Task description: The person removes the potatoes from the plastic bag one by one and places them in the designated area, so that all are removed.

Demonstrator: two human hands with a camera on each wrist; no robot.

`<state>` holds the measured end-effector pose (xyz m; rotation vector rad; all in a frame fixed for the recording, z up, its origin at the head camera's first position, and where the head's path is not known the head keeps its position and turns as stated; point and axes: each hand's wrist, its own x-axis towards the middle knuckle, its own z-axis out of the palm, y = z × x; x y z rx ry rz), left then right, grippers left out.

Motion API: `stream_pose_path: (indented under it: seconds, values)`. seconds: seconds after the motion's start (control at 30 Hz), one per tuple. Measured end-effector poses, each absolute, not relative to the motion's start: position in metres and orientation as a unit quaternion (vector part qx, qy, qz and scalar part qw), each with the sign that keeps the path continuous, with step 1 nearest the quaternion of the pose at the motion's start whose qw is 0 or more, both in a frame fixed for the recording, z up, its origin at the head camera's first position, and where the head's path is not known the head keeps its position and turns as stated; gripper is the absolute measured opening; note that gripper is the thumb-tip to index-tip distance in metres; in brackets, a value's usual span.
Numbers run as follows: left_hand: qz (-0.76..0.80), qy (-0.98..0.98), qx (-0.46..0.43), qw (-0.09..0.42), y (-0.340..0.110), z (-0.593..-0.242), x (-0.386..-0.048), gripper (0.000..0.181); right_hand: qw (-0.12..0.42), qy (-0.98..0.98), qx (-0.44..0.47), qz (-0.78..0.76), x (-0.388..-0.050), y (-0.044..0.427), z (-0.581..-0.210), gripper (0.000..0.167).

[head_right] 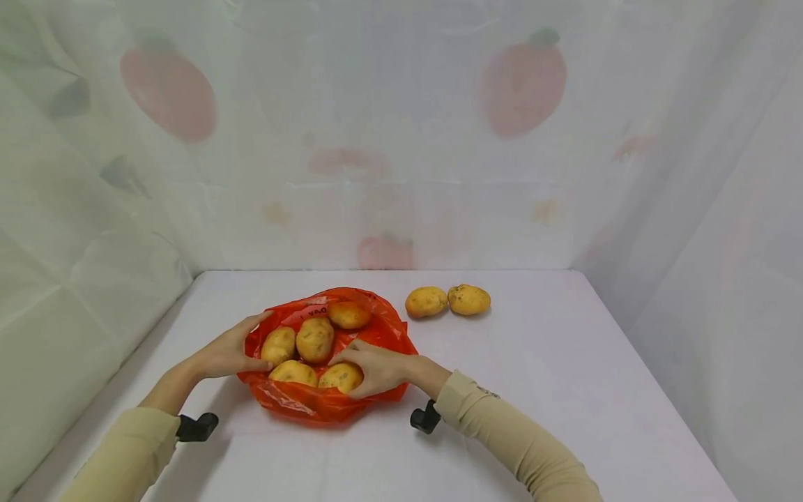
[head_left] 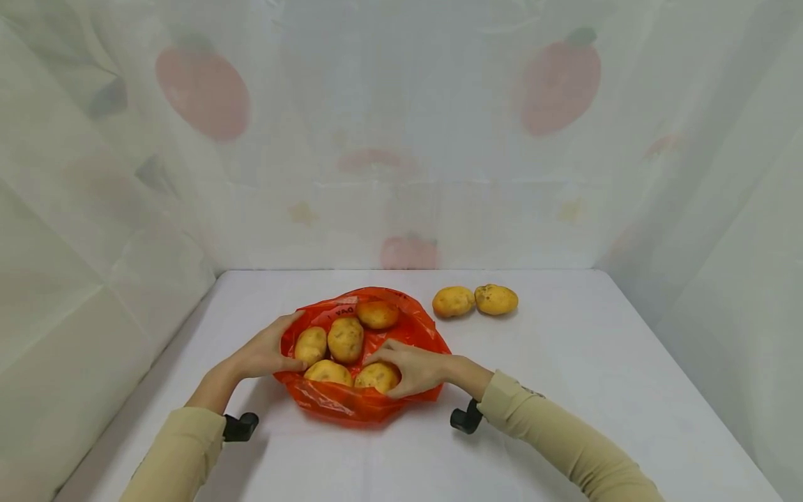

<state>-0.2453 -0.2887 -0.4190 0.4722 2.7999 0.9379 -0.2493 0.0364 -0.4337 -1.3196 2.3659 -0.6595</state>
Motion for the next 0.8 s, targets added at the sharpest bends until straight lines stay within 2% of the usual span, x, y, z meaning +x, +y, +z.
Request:
stream_pose_path:
  seconds: [0.8]
  values:
    - [0.312, 0.934, 0.153, 0.079, -0.290, -0.421, -0.246, 0.101, 0.100, 0.841, -0.455, -0.275, -0.254, 0.052, -0.408, 0.064]
